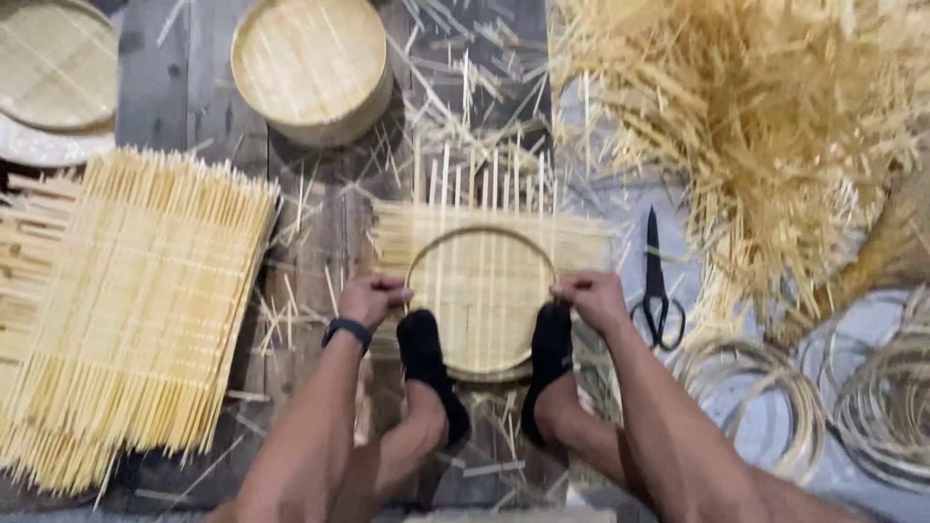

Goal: The person sits on the floor assembling round bamboo sieve trays. They weave and align bamboo strips into a flat mat, trim excess strips with scissors, press the mat over a round wooden mold, fit a bent bamboo ring around the rim, and set finished trays aside with completed ones.

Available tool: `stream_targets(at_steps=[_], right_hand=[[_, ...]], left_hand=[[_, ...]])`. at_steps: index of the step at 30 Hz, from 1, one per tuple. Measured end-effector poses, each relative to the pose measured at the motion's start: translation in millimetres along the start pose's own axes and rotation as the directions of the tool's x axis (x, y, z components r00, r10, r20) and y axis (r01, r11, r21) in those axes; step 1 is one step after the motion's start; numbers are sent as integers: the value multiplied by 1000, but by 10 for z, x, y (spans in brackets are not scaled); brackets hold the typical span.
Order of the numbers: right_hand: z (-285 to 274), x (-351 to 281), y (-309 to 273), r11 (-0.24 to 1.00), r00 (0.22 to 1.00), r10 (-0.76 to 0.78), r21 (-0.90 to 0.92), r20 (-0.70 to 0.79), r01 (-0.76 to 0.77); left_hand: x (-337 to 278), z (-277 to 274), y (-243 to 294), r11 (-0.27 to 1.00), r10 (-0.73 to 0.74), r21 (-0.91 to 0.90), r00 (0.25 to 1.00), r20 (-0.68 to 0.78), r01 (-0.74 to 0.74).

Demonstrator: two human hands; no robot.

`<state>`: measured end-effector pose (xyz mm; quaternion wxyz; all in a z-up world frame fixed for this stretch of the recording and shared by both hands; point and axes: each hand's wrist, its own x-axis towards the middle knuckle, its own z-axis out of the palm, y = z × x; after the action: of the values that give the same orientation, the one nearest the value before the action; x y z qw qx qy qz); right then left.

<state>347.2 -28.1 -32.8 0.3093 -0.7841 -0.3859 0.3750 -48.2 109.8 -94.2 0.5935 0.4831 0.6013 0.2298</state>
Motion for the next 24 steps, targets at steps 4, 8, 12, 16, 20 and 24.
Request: stream_targets(at_steps=[4,8,12,16,20,24], right_hand=[[2,-221,-277,970,996,3,243,88,-25],[245,-758,-1411,888,990,-140,-444,-5,123],[922,-1153,-1308,544,685,-408,-442,603,713],[1258,-1034,-710,364,613,-560,-499,557,786],[1229,-1098,-650,124,537,-665,-633,519,764],[1222,-1104,-866,383,615,-611,-493,499,781]], left_hand=[[-10,-30,319,958,-225,-157,968,112,241],[-48,323,1066,768,244,594,967,75,-240],[230,904,1158,491,695,555,686,215,-671],[329,994,1218,551,650,499,719,247,-670],[187,973,1514,767,374,503,915,153,-398],[383,956,1351,832,341,385,916,213,-400]])
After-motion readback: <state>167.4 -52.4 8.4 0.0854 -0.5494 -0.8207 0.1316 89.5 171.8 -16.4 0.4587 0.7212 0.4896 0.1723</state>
